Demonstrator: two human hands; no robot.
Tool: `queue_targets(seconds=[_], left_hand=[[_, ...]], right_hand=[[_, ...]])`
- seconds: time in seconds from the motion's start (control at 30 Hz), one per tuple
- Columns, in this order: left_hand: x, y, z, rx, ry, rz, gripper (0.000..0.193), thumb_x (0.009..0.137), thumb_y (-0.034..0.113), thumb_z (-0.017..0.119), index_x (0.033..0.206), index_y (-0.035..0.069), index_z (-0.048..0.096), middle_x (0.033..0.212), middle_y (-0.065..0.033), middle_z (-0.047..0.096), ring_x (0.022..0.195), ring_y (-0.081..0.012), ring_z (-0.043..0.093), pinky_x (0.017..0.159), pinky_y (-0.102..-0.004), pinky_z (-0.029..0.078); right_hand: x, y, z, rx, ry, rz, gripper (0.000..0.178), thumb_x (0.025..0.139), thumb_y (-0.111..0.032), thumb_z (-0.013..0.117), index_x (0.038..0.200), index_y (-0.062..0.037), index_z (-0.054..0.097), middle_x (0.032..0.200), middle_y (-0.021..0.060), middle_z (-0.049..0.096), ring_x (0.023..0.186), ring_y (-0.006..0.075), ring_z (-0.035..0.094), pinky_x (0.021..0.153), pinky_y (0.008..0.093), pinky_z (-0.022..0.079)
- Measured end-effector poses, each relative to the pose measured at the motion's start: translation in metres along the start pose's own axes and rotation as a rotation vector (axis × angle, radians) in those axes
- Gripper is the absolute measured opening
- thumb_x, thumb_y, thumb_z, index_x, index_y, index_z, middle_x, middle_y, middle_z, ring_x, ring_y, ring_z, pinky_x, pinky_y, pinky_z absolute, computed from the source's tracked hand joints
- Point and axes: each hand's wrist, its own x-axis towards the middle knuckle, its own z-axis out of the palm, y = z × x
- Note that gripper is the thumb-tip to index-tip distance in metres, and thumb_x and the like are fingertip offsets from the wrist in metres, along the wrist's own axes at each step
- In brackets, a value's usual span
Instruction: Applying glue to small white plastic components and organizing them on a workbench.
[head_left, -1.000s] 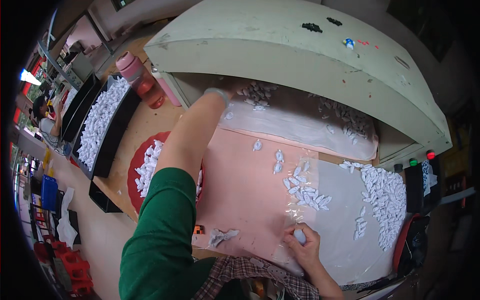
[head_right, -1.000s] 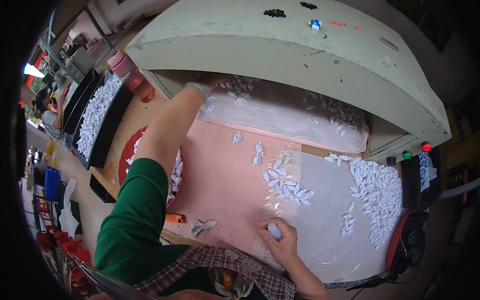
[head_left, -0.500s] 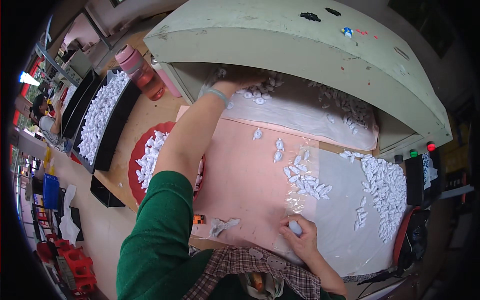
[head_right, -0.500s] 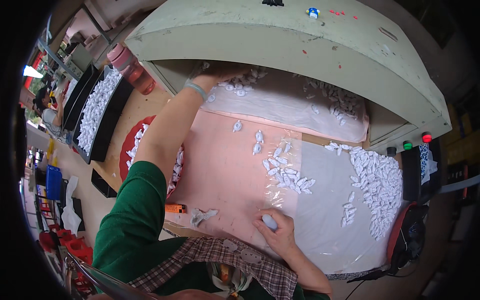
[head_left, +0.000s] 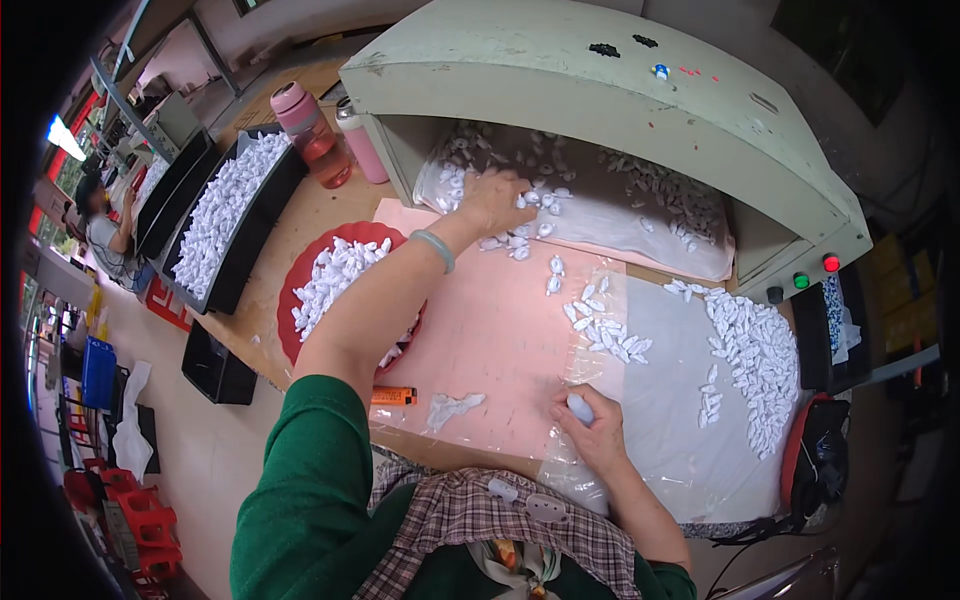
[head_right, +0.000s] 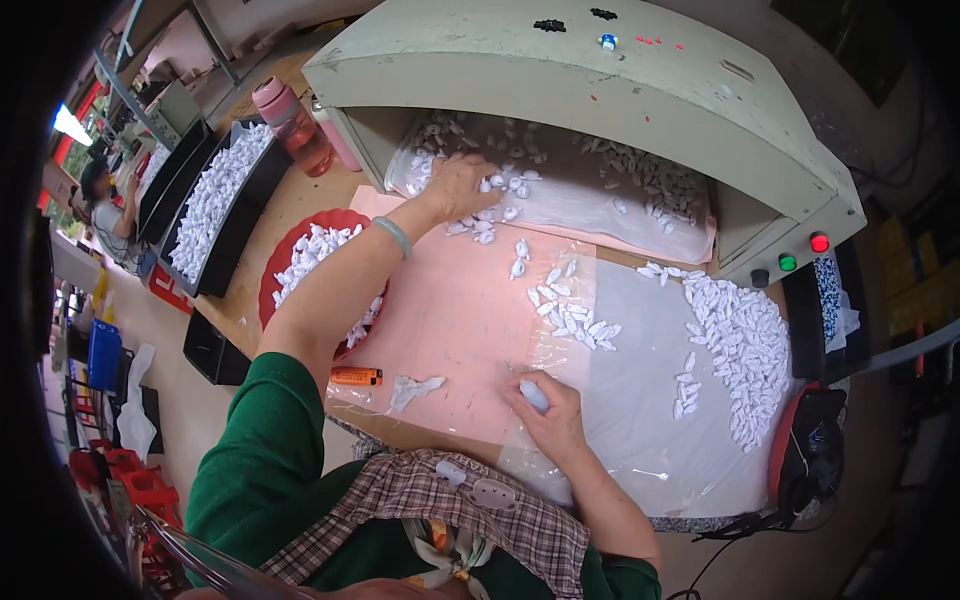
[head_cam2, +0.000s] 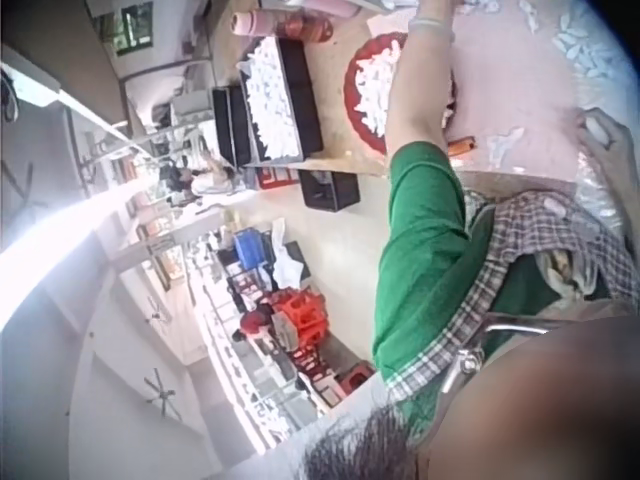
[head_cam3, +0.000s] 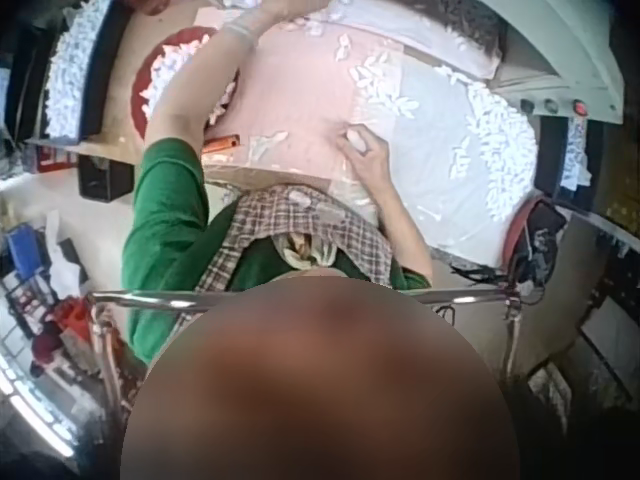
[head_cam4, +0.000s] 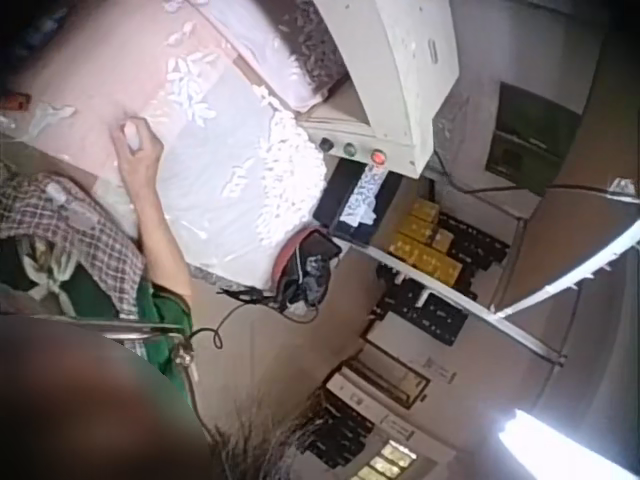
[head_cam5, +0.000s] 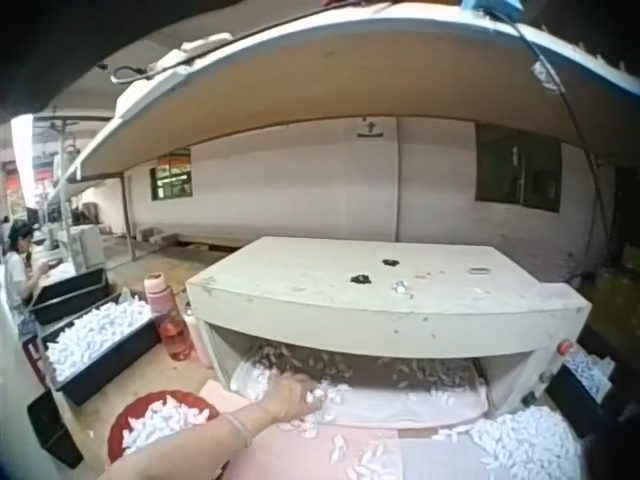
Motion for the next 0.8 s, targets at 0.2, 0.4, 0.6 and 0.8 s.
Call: queue_targets(seconds=[0.2, 0.4, 0.6, 0.8], left_hand=[[-0.060, 0.018, 0.010, 0.020, 0.199, 0.144, 0.037, 0.081, 0.036, 0.059, 0.101, 0.005, 0.064, 0.107, -0.0127, 0.056, 0.108, -0.0294, 0.049, 0.089, -0.0494, 0.038], [-0.107, 0.025, 0.012, -0.073, 0.139, 0.190, 0.034, 0.084, 0.034, 0.058, 0.100, 0.005, 0.062, 0.104, -0.0151, 0.056, 0.102, -0.0327, 0.052, 0.086, -0.0470, 0.041], [-0.129, 0.031, -0.027, -0.276, -0.169, 0.383, 0.031, 0.080, 0.027, 0.067, 0.098, 0.003, 0.062, 0.101, -0.0171, 0.056, 0.101, -0.0348, 0.053, 0.088, -0.0415, 0.043], [-0.022, -0.061, -0.022, -0.158, 0.399, 0.192, 0.030, 0.083, 0.028, 0.061, 0.100, 0.003, 0.064, 0.107, -0.0243, 0.058, 0.103, -0.0380, 0.054, 0.093, -0.0393, 0.043]], right_hand=[[0.000, -0.003, 0.004, -0.019, -0.009, -0.034, 0.015, 0.081, -0.008, 0.070, 0.092, -0.0012, 0.063, 0.082, 0.0058, 0.066, 0.074, 0.0110, 0.061, 0.069, 0.0253, 0.049], [-0.002, -0.001, 0.006, -0.008, -0.036, -0.015, 0.015, 0.080, -0.006, 0.070, 0.091, -0.0009, 0.063, 0.081, 0.0071, 0.067, 0.074, 0.0118, 0.062, 0.069, 0.0254, 0.049], [-0.005, 0.001, 0.004, -0.002, -0.045, 0.005, 0.013, 0.080, -0.005, 0.070, 0.091, -0.0003, 0.063, 0.082, 0.0059, 0.066, 0.076, 0.0100, 0.061, 0.071, 0.0242, 0.049], [-0.003, -0.005, 0.004, -0.030, -0.072, -0.010, 0.014, 0.079, -0.003, 0.069, 0.092, 0.0004, 0.063, 0.082, 0.0075, 0.067, 0.077, 0.0118, 0.063, 0.073, 0.0249, 0.049]])
